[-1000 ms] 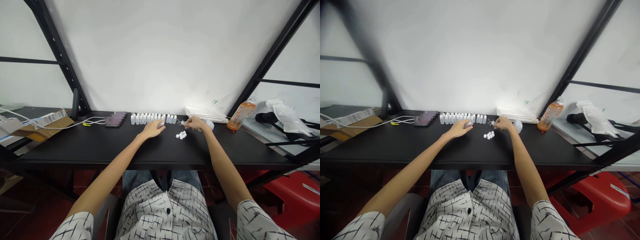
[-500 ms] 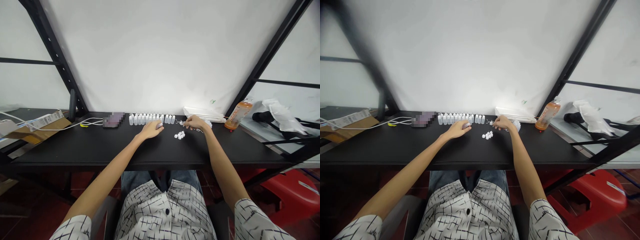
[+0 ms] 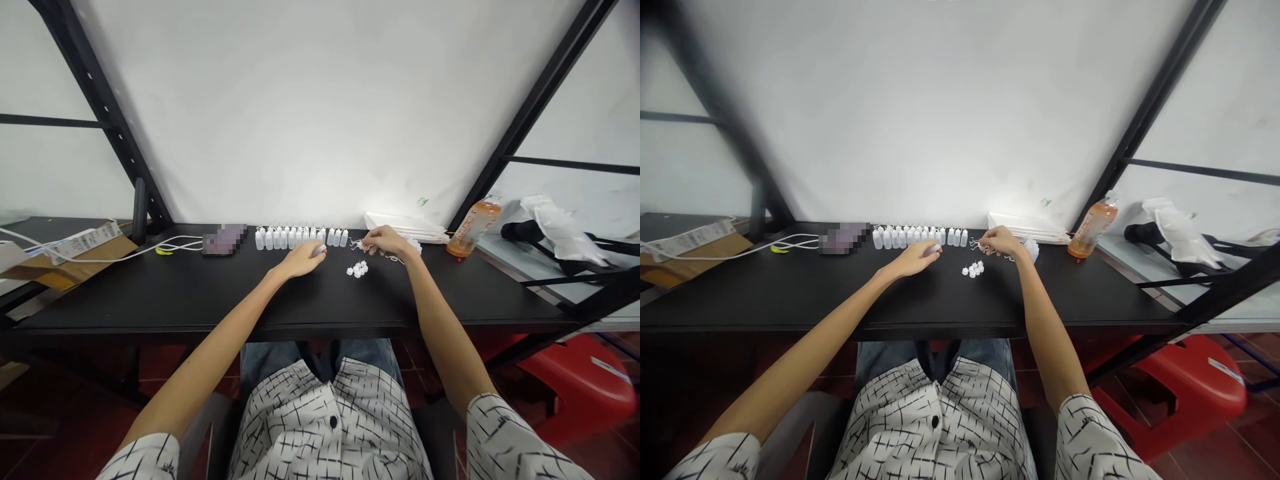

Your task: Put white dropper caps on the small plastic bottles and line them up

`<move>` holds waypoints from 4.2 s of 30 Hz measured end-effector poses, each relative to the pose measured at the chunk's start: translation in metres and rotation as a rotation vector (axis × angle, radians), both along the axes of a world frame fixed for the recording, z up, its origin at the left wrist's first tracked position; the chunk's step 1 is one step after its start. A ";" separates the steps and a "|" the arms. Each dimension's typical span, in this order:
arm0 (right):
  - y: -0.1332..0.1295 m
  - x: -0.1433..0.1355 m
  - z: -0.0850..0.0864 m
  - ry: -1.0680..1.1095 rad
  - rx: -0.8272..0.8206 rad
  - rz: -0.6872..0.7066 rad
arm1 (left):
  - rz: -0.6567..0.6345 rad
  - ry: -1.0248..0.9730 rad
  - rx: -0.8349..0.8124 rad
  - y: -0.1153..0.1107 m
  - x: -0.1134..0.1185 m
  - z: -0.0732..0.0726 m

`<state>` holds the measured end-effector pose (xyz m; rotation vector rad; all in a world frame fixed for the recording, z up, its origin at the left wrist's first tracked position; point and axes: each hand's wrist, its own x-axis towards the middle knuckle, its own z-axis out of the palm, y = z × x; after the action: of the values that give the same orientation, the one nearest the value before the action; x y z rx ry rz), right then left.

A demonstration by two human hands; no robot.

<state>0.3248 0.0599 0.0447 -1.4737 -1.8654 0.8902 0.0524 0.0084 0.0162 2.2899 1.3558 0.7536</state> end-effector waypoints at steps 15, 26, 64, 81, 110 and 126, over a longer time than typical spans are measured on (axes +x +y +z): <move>-0.025 -0.073 -0.003 0.397 0.129 0.276 | -0.230 -0.288 -0.253 0.010 0.004 -0.009; -0.025 -0.071 -0.006 0.353 0.131 0.266 | -0.220 -0.288 -0.174 0.003 0.003 -0.001; -0.027 -0.068 -0.008 0.254 0.087 0.345 | -0.192 -0.321 -0.183 0.002 0.002 -0.001; -0.027 -0.064 -0.010 0.197 0.040 0.423 | -0.158 -0.270 -0.152 0.007 -0.001 -0.010; -0.027 -0.072 -0.017 0.204 0.095 0.388 | -0.143 -0.161 0.081 0.006 0.000 -0.010; -0.027 -0.075 -0.018 0.338 0.192 0.366 | -0.024 -0.112 0.230 -0.001 0.002 -0.001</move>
<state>0.2498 0.0331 0.0263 -0.8201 -1.9246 1.0205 0.0542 0.0077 0.0148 2.3896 1.2454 1.0624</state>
